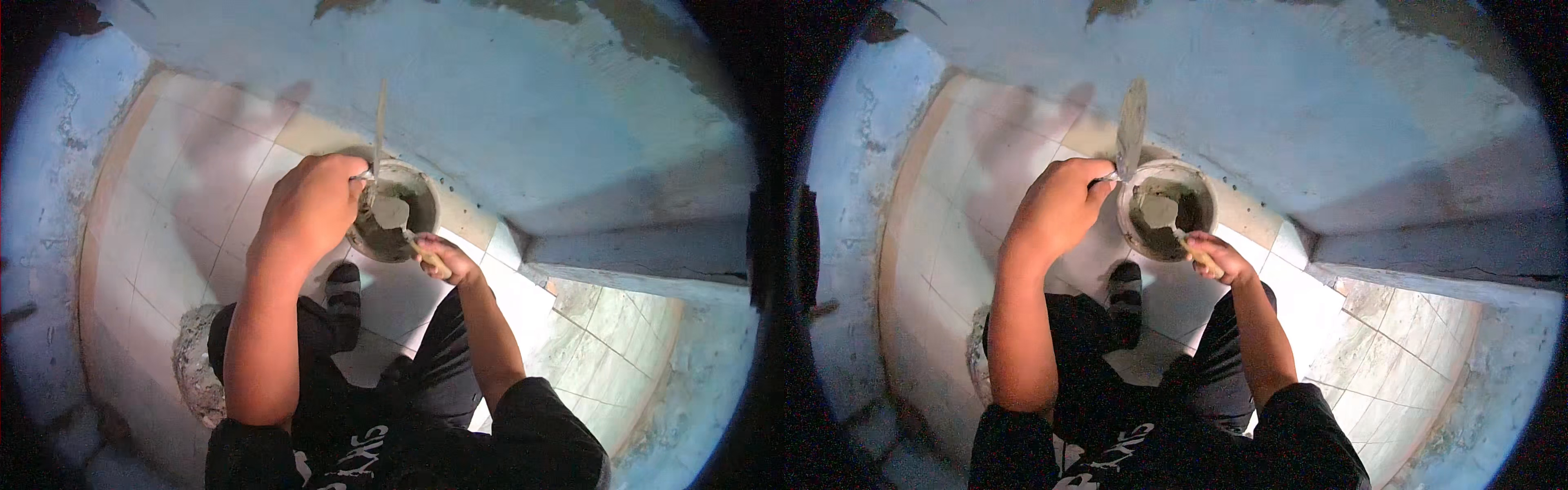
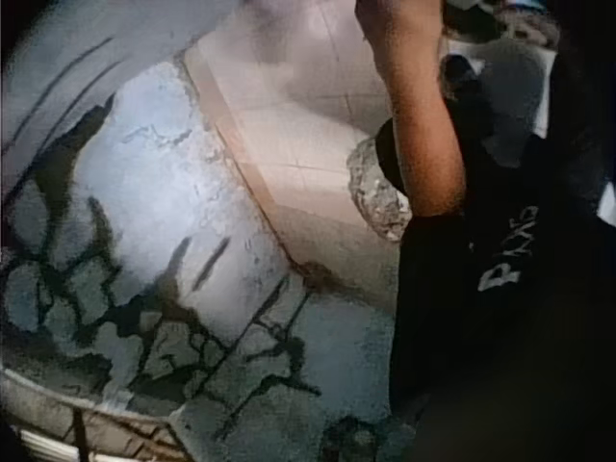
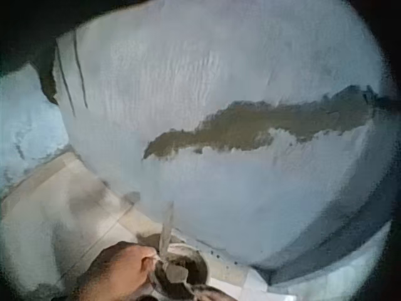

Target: The person applies cement plaster mortar from a bucket onto a wall crack using a small trowel to patch and repair it.

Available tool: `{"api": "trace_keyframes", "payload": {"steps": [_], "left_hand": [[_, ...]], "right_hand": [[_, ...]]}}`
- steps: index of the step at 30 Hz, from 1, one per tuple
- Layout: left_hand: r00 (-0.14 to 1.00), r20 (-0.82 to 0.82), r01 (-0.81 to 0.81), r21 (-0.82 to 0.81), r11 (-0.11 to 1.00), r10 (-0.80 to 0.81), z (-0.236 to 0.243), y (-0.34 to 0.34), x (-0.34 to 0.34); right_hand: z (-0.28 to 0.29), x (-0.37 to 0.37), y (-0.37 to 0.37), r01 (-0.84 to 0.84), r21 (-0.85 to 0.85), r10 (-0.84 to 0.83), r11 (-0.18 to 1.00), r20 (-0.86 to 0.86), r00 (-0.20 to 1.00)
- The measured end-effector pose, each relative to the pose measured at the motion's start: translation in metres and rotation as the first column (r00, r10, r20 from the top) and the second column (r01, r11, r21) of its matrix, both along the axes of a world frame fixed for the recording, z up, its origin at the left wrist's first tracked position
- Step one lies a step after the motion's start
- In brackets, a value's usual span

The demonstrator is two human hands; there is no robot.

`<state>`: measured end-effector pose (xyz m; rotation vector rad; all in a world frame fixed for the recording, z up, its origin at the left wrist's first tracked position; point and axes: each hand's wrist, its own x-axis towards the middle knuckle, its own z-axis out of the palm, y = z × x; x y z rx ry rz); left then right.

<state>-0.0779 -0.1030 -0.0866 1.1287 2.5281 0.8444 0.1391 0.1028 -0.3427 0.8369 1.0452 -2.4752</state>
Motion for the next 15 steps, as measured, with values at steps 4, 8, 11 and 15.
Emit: {"api": "trace_keyframes", "payload": {"steps": [4, 8, 11, 15], "left_hand": [[0.998, 0.065, 0.006, -0.053, 0.999, -0.003, 0.018, 0.01, 0.0], [0.995, 0.091, 0.036, -0.032, 0.999, -0.033, 0.01, 0.012, -0.005], [0.968, 0.246, 0.063, -0.018, 0.998, -0.057, 0.02, 0.022, -0.002], [0.811, 0.584, 0.058, -0.008, 0.998, -0.042, 0.035, 0.033, 0.011]], "right_hand": [[0.037, 0.023, -0.004, 0.121, -0.044, -0.125, 0.992, -0.099, 0.987], [0.074, 0.031, -0.003, 0.244, 0.015, -0.236, 0.97, -0.196, 0.952], [0.107, 0.031, -0.007, 0.386, 0.115, -0.328, 0.915, -0.344, 0.88], [0.143, 0.028, -0.004, 0.647, 0.383, -0.447, 0.66, -0.491, 0.748]]}}
